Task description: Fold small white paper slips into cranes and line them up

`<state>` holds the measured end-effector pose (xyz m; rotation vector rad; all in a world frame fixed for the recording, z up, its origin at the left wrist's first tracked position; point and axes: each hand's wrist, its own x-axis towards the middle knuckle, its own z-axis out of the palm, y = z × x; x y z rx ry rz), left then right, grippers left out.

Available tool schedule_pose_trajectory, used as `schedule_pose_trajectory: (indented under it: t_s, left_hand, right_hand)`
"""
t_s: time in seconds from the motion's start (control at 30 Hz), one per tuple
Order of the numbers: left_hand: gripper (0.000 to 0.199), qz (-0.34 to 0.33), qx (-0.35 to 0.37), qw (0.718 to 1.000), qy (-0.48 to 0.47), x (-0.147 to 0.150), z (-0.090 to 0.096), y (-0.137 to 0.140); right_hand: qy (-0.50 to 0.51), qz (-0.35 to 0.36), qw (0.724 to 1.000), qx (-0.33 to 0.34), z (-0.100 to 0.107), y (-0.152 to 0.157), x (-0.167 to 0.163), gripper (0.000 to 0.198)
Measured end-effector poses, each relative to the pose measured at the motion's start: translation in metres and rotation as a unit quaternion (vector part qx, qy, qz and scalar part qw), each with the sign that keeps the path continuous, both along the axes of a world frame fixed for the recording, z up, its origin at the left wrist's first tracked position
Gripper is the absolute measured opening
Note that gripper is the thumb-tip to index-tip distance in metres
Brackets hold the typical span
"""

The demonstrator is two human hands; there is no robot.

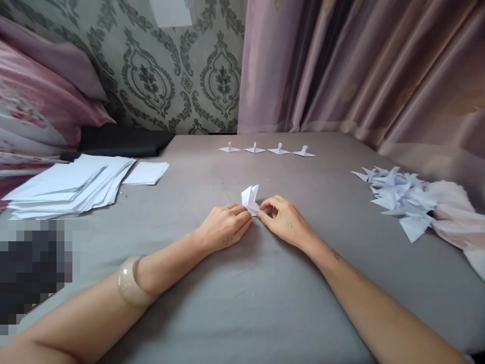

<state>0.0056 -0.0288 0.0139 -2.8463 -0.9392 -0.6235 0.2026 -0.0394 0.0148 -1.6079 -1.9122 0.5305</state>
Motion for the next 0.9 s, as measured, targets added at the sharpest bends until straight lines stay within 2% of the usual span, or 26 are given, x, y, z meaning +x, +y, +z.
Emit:
schedule_pose_trajectory:
  t_s: [0.13, 0.2, 0.27, 0.37, 0.47, 0.5, 0.53, 0.57, 0.63, 0.67, 0.7, 0.73, 0.77, 0.83, 0.9]
  left_hand:
    - [0.024, 0.012, 0.061, 0.996, -0.062, -0.003, 0.002, 0.007]
    - [0.026, 0.013, 0.090, 0.993, -0.073, -0.005, 0.004, 0.011]
    - [0.030, 0.002, 0.088, 0.994, -0.064, -0.007, 0.005, 0.012]
    - [0.025, -0.010, 0.024, 0.995, -0.091, -0.008, 0.007, 0.011]
    - [0.018, 0.004, -0.118, 0.973, -0.198, -0.004, 0.014, 0.005]
    - [0.019, 0.009, -0.191, 0.950, -0.248, -0.002, 0.017, 0.003]
    - [0.020, 0.016, -0.276, 0.912, -0.303, 0.000, 0.020, 0.001]
    - [0.022, 0.027, -0.362, 0.858, -0.364, 0.002, 0.023, -0.001]
    - [0.023, 0.062, -0.496, 0.725, -0.475, 0.006, 0.027, -0.002]
    - [0.023, 0.081, -0.533, 0.664, -0.518, 0.008, 0.028, -0.002]
    - [0.021, 0.098, -0.553, 0.617, -0.551, 0.009, 0.028, -0.001]
    - [0.020, 0.110, -0.559, 0.586, -0.576, 0.010, 0.027, 0.001]
    - [0.020, 0.119, -0.558, 0.567, -0.595, 0.010, 0.026, 0.003]
    - [0.020, 0.135, -0.545, 0.547, -0.621, 0.009, 0.023, 0.007]
    - [0.021, 0.154, -0.526, 0.541, -0.638, 0.008, 0.020, 0.010]
  right_hand:
    - [-0.011, 0.016, 1.000, 0.025, -0.001, 0.000, -0.001, 0.010]
    - [-0.018, 0.033, 0.998, 0.051, 0.001, -0.003, -0.002, 0.011]
    - [-0.024, 0.057, 0.995, 0.080, 0.006, -0.006, -0.002, 0.013]
    - [0.006, 0.077, 0.991, 0.111, 0.015, -0.009, -0.002, 0.012]
    - [0.126, 0.087, 0.984, 0.090, 0.026, -0.007, -0.001, 0.012]
    - [0.184, 0.080, 0.977, 0.067, 0.029, -0.006, 0.000, 0.014]
    - [0.243, 0.067, 0.967, 0.043, 0.031, -0.004, 0.001, 0.019]
    - [0.295, 0.049, 0.954, 0.023, 0.033, -0.003, 0.001, 0.024]
    - [0.363, 0.016, 0.931, 0.013, 0.035, -0.001, 0.003, 0.030]
    - [0.375, 0.008, 0.927, 0.019, 0.036, -0.001, 0.003, 0.030]
    - [0.377, 0.004, 0.926, 0.028, 0.036, -0.002, 0.003, 0.029]
    - [0.371, 0.004, 0.928, 0.037, 0.037, -0.003, 0.003, 0.028]
    - [0.360, 0.008, 0.932, 0.046, 0.037, -0.005, 0.002, 0.026]
    - [0.331, 0.017, 0.941, 0.067, 0.036, -0.009, -0.003, 0.024]
    - [0.301, 0.026, 0.949, 0.094, 0.034, -0.014, -0.009, 0.023]
